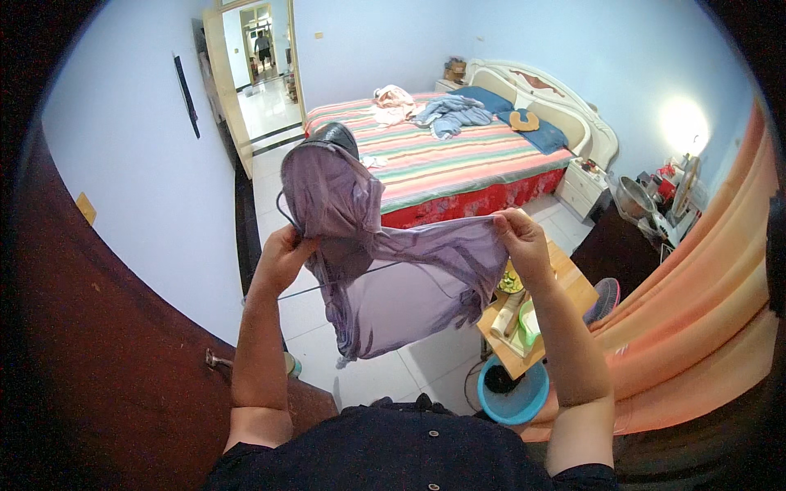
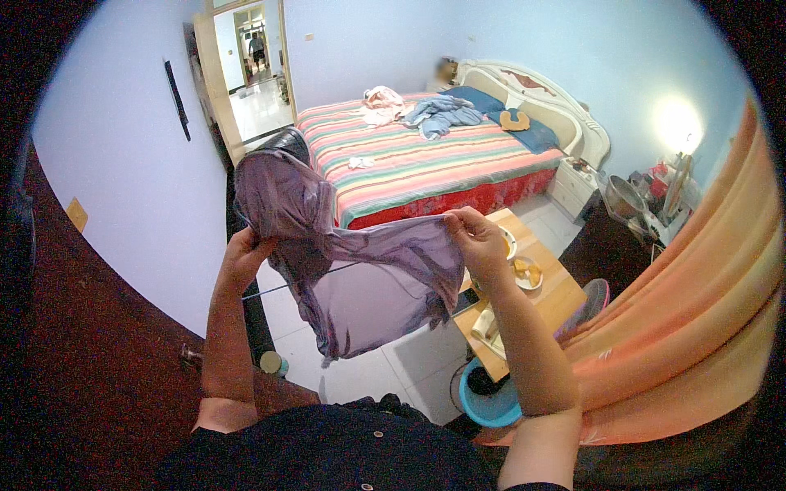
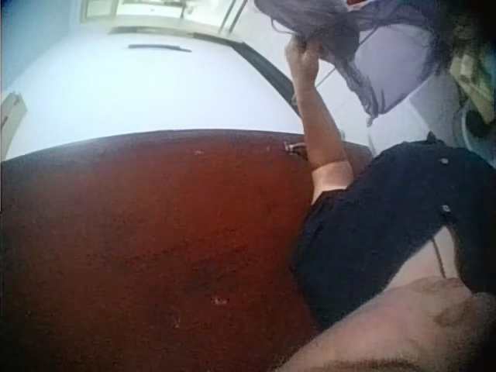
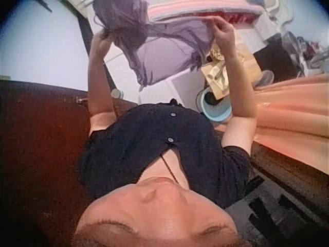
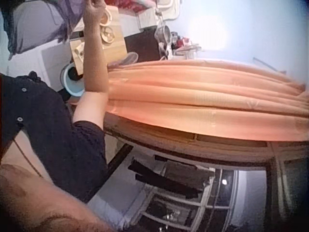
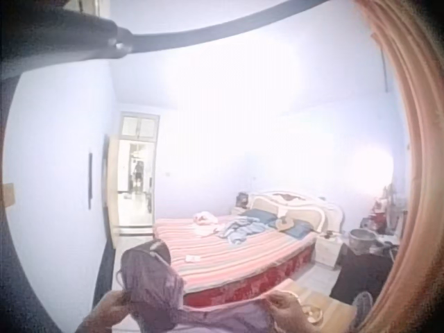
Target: The person picks up clothes from a bed and a table, places them on hangers, and hangs them on a clothes rack on a balcony. The person handles a black garment, a light purple garment, and a black sock, using plastic hangers to organize them.
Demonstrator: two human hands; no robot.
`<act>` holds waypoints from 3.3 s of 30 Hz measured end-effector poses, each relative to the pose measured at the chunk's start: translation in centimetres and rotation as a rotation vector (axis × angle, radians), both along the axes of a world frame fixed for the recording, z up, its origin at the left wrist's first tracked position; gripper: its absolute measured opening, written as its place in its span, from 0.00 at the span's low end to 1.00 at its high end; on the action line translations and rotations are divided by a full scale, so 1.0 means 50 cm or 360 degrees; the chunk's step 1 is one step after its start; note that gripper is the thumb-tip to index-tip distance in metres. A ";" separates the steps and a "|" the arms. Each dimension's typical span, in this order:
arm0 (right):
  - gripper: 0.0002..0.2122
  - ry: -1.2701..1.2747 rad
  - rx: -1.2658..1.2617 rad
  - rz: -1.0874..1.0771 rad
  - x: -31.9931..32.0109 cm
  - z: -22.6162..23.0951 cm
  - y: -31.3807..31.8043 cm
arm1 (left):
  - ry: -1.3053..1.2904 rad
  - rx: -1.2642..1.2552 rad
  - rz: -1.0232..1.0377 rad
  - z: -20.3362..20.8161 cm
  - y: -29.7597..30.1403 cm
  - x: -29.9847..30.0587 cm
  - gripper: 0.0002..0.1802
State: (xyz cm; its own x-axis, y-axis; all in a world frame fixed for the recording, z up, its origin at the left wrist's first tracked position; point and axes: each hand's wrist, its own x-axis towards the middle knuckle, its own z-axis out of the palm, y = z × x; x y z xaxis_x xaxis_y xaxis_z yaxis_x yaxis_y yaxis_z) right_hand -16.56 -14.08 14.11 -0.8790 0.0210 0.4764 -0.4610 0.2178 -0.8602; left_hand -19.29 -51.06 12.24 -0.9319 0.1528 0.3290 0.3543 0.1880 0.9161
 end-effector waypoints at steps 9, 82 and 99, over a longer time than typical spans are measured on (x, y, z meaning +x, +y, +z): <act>0.05 0.0378 0.0592 -0.0213 0.026 0.033 -0.014 | -0.0225 0.1367 0.0121 -0.122 -0.071 -0.106 0.16; 0.12 -0.0444 0.0495 -0.0754 0.249 0.195 -0.020 | -0.0259 -0.0104 -0.1038 -0.134 0.425 -0.044 0.09; 0.15 -0.0626 0.1547 -0.1102 0.691 0.080 -0.057 | -0.0035 0.0144 -0.1796 -0.098 0.598 0.317 0.10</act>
State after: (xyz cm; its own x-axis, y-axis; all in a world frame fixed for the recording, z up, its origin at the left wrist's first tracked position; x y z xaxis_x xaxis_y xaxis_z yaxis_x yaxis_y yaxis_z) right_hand 17.98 -16.93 18.11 -0.9097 0.3219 0.2623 0.2541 0.9311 -0.2615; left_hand -3.43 -21.16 7.37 -0.2821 0.8865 0.3667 0.2632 -0.2961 0.9182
